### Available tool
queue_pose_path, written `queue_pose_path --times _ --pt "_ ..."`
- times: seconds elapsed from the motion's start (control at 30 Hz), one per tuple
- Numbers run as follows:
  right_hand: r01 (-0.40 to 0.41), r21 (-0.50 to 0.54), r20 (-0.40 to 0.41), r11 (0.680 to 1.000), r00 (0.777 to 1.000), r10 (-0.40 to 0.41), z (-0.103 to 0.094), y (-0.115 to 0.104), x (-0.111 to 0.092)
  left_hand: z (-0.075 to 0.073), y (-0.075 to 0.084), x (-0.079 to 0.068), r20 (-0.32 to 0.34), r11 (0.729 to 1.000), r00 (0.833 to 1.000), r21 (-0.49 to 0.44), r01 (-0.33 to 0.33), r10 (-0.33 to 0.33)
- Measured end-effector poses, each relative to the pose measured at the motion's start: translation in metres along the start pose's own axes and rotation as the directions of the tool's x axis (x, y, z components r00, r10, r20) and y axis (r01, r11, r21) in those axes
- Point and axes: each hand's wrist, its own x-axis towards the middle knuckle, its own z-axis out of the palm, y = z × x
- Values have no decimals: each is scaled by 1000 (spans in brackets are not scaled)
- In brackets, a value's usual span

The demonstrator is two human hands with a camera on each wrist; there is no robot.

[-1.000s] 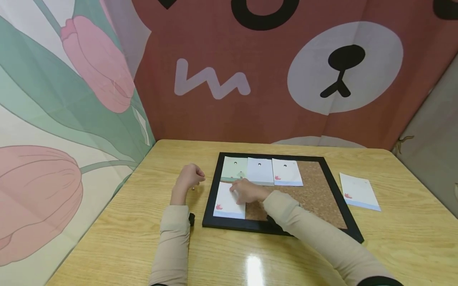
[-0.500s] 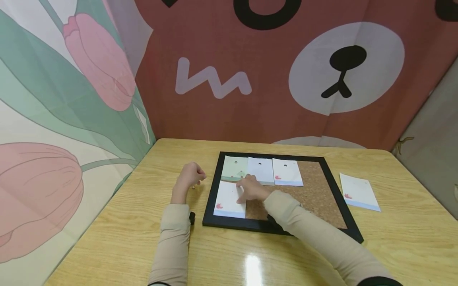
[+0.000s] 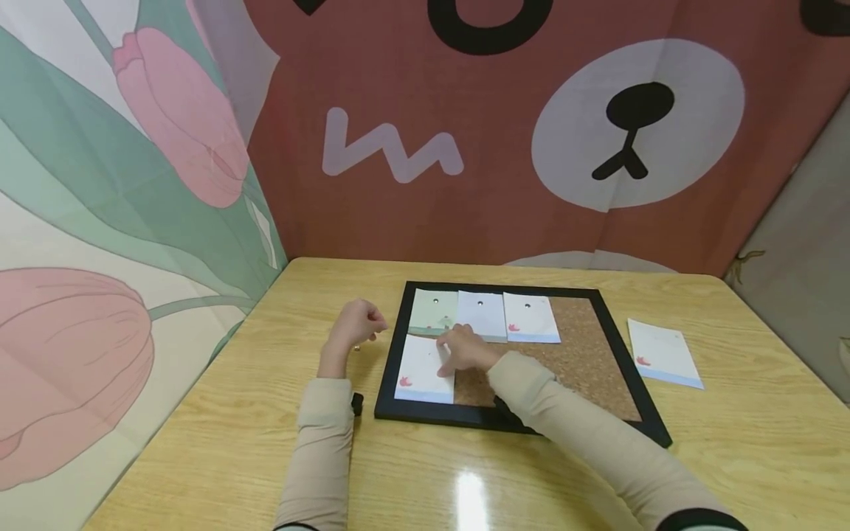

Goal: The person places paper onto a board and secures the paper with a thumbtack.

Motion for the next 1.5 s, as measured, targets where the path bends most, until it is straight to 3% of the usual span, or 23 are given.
queue_pose_path --times 0.17,0.4,0.63,0.77,1.0,1.23,1.5 --pt "0 -9 8 1000 1000 0 1 -1 0 2 3 1 36 1000 999 13 13 -14" --pt "-12 1 9 1000 1000 12 0 -2 -2 2 13 12 121 997 993 81 -20 10" --pt "-21 -4 10 1000 1000 21 -1 -1 0 10 25 25 283 989 958 120 -83 46" --pt "-12 -13 13 1000 1000 12 0 -2 0 16 32 29 341 982 939 159 -98 39" --pt "-16 -18 3 1000 1000 16 -2 -2 0 23 41 37 414 967 909 203 -152 55" --pt "-9 -39 3 999 1000 10 -2 -1 1 31 50 40 475 969 880 208 -136 22" --pt "-2 -34 9 999 1000 2 -2 0 1 39 57 40 488 970 873 208 -130 12"
